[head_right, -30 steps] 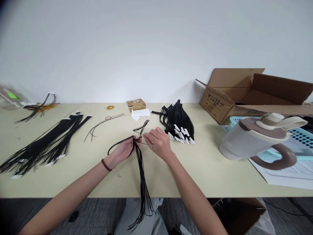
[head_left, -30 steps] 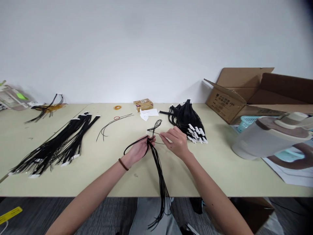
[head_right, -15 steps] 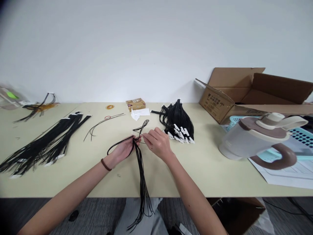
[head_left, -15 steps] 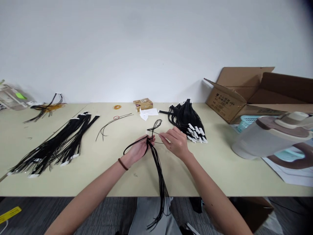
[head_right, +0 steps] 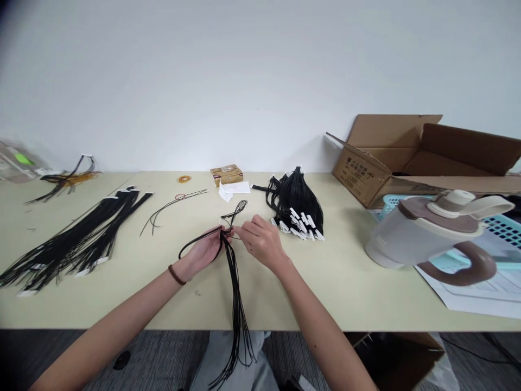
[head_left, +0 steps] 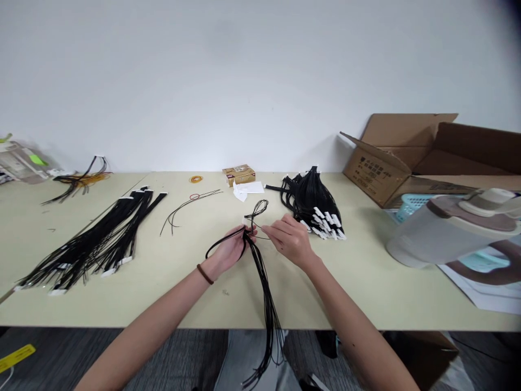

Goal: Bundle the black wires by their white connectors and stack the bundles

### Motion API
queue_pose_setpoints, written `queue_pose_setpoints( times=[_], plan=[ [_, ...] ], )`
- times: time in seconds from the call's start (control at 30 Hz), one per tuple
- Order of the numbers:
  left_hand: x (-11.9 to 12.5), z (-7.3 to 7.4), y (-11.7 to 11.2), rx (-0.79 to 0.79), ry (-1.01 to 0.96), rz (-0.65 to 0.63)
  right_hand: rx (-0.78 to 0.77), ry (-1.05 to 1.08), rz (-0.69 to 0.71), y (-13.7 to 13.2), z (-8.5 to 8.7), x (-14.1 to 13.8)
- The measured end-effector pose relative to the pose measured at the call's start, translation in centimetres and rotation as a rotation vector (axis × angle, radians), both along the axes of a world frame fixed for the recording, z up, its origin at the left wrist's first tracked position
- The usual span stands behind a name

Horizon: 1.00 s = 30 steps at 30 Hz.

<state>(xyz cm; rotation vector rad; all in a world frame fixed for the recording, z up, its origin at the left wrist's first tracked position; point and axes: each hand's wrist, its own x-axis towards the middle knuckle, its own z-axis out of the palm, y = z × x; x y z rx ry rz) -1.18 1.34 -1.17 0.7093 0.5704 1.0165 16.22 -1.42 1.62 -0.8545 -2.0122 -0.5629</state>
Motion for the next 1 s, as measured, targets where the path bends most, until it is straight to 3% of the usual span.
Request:
queue_pose_setpoints(
  times=[0.2,0.6,1.0],
  plan=[
    [0.12,-0.16,0.03,0.006,-0.020,0.031,-0.017,-0.013,0.015,0.03,-0.16,-0.06],
    [0.17,0.45,-0.50,0.038,0.001,0.040,-0.049,0.009,-0.092,0.03,-0.01,-0.53],
    [0.38,0.14,-0.64,0.059,0.065,0.030,0.022,0.002,-0.097,0.22,-0.81,-0.94]
  ],
)
